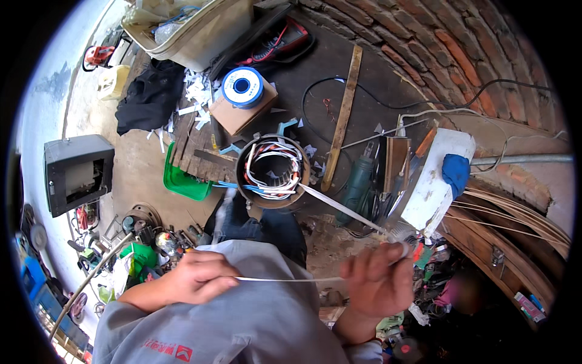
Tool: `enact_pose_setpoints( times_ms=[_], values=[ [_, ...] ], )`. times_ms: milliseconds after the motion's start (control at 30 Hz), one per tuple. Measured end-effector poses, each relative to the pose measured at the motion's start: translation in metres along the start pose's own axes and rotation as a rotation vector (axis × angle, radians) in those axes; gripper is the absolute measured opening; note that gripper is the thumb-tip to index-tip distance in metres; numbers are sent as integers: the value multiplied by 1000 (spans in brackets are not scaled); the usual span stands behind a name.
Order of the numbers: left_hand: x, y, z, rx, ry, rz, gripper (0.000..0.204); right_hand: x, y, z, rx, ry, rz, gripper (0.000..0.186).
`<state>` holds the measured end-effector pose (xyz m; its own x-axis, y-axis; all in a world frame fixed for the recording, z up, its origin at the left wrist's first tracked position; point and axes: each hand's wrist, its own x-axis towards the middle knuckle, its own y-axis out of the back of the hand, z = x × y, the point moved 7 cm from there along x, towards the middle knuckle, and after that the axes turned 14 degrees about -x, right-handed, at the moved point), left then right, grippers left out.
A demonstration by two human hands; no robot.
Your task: The person winds a white insulating strip around the copper windings of a motor stator. They repeatedly pull the strip, wrap it around the coils, and tuck the ends into the slots to secure the insulation.
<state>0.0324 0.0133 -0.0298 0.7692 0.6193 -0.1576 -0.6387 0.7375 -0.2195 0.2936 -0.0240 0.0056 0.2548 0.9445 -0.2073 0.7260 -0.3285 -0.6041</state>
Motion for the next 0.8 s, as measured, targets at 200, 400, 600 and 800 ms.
enact_pose_setpoints(
  times_ms=[200,400,600,800],
  values=[
    [-45,36,-26,-42,199,140,8,24,32,-63,21,115,52,41],
    [-90,67,-61,38,416,351,18,61,64,-86,-148,-3,115,37],
    [-90,65,-71,181,438,339,16,89,145,-114,-830,-90,361,25],
    [2,-12,-27,127,245,97,12,110,39,-60,-2285,411,-38,38]
  ],
)
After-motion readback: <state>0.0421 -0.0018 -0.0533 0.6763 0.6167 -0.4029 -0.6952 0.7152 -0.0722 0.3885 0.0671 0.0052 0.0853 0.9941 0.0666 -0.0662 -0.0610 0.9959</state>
